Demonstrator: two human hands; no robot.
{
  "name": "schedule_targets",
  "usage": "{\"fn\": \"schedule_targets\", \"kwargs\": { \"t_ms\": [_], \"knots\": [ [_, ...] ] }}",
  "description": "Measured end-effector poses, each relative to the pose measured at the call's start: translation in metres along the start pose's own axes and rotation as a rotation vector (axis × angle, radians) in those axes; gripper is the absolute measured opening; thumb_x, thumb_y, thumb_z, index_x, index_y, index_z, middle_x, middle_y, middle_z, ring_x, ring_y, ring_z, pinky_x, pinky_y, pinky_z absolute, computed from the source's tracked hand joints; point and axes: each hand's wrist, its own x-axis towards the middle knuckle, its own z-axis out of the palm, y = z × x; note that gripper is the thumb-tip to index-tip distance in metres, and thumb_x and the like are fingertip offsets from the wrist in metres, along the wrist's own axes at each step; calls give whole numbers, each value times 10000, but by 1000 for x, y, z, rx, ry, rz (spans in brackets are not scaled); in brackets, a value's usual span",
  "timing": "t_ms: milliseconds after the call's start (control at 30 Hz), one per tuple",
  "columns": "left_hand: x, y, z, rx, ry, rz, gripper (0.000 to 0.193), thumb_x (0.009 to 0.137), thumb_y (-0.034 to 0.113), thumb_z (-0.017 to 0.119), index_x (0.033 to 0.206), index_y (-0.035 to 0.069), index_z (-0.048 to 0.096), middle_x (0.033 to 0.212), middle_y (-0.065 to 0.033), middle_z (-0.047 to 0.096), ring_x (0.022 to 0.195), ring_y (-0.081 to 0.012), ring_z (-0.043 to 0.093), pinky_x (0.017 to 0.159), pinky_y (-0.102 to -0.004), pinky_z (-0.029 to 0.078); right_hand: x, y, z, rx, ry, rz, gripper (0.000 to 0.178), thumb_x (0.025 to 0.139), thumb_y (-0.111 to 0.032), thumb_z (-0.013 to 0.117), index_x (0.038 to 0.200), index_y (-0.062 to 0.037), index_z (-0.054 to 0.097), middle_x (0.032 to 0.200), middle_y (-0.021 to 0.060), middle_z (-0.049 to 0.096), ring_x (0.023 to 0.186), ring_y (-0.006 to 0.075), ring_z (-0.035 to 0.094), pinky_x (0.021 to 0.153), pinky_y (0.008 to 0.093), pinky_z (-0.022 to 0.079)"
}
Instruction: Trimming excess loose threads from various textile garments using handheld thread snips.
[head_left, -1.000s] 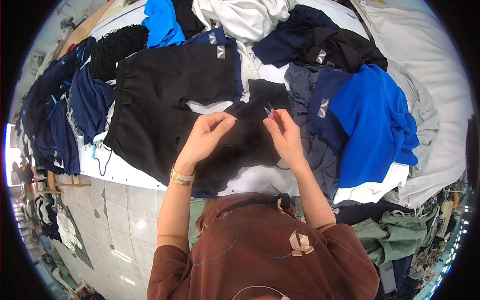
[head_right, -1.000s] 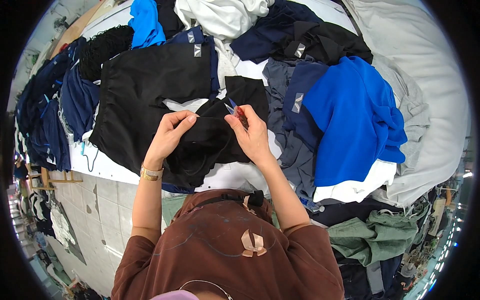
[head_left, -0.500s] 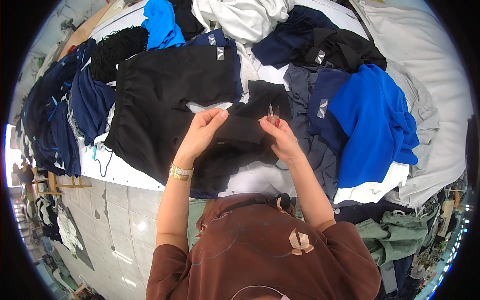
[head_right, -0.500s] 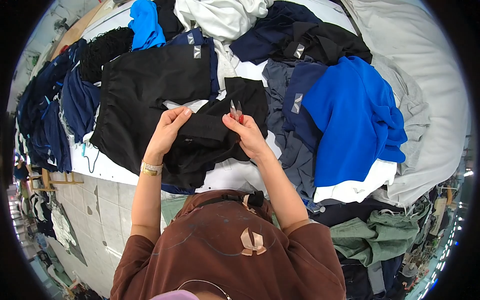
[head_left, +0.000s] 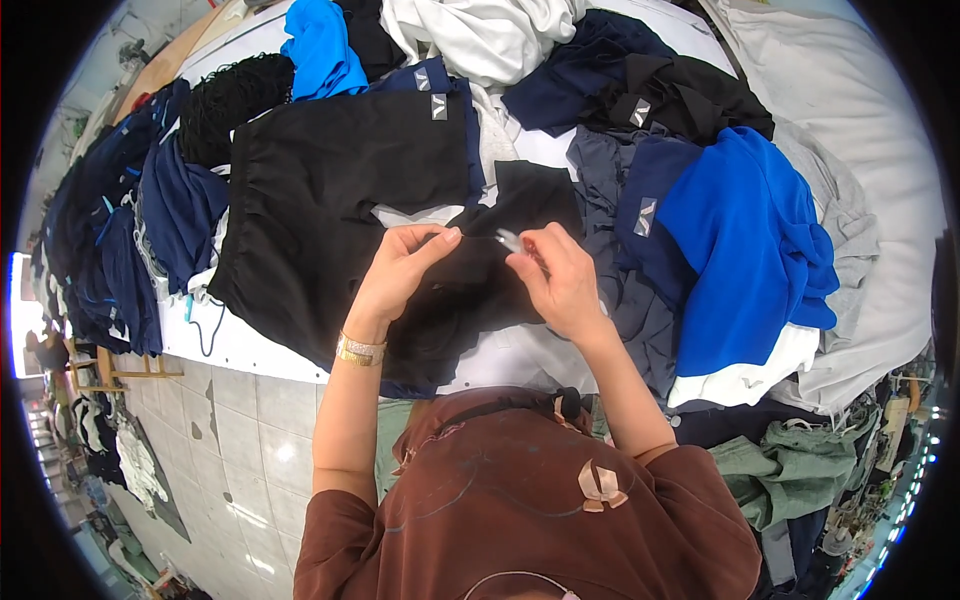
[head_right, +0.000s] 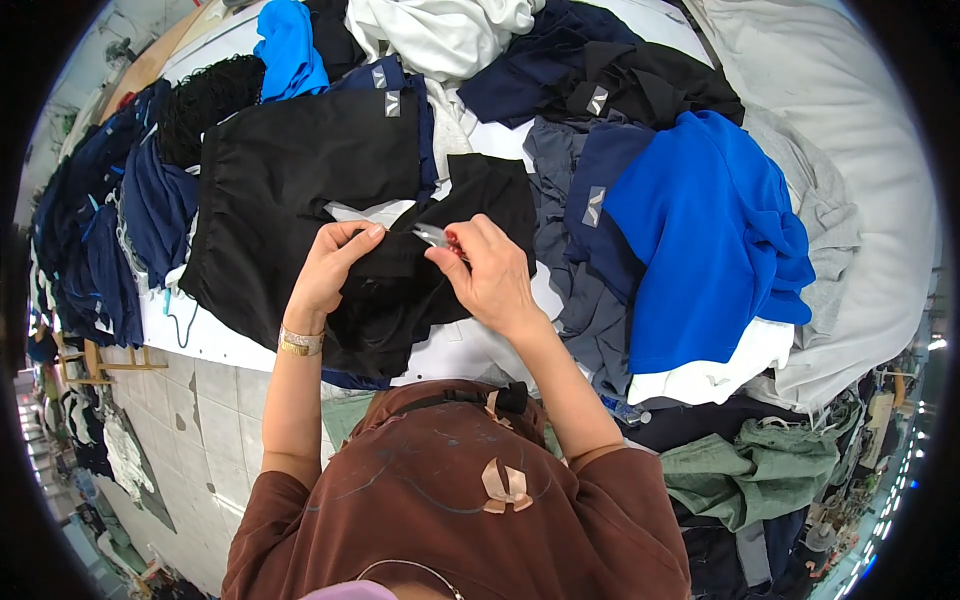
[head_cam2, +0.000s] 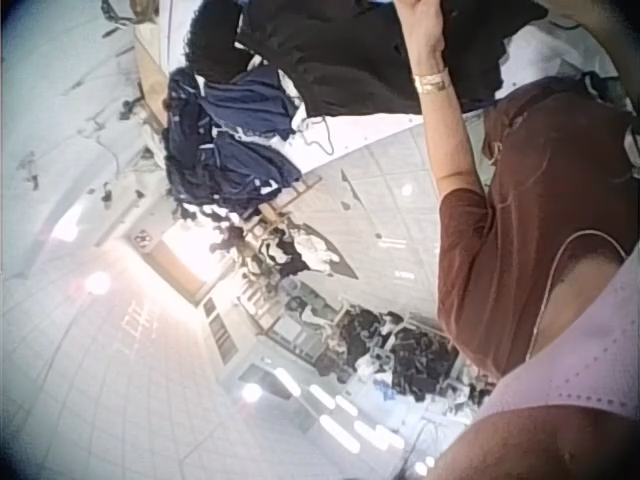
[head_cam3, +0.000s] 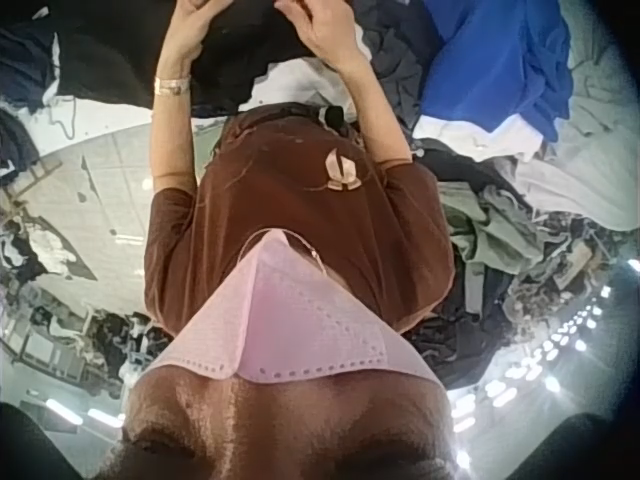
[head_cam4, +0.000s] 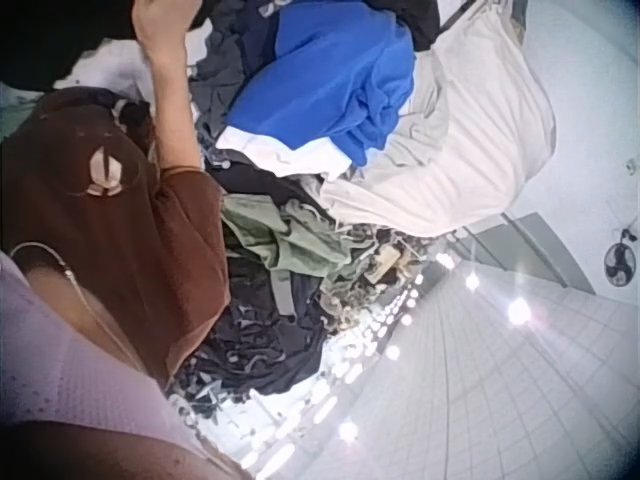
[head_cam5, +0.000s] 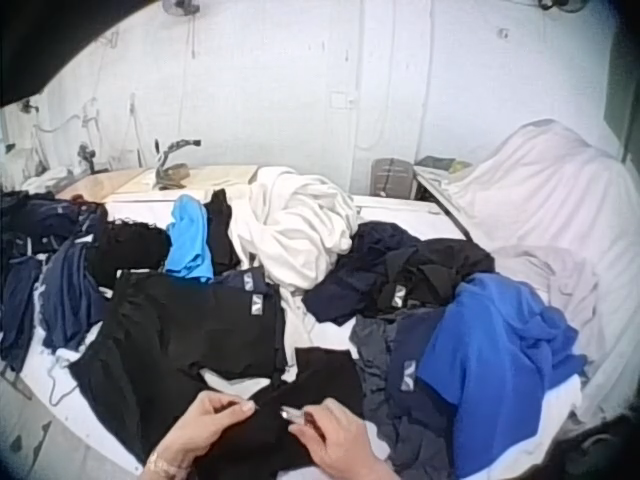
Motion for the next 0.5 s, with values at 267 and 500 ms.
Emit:
{"fn": "schedule_targets", "kwargs": {
  "t_ms": [267, 500],
  "knots": [
    [-1, 1, 1, -40, -8, -54, 192, 898, 183, 629, 892, 2, 692, 786, 34, 656, 681, -9, 539, 625, -169, 406, 4, -4, -1, -280, 7, -247, 263, 750, -265, 715, 848, -49, 601, 710, 47, 531, 638, 226, 498, 533, 325, 412],
    [-2, 0, 3, -10, -8, -36, 197, 892, 190, 639, 888, 0, 693, 776, 42, 647, 668, -2, 515, 603, -171, 388, 5, -6, -1, -299, 6, -259, 273, 744, -273, 719, 857, -51, 607, 717, 45, 543, 643, 226, 501, 538, 319, 415]
  ]
}}
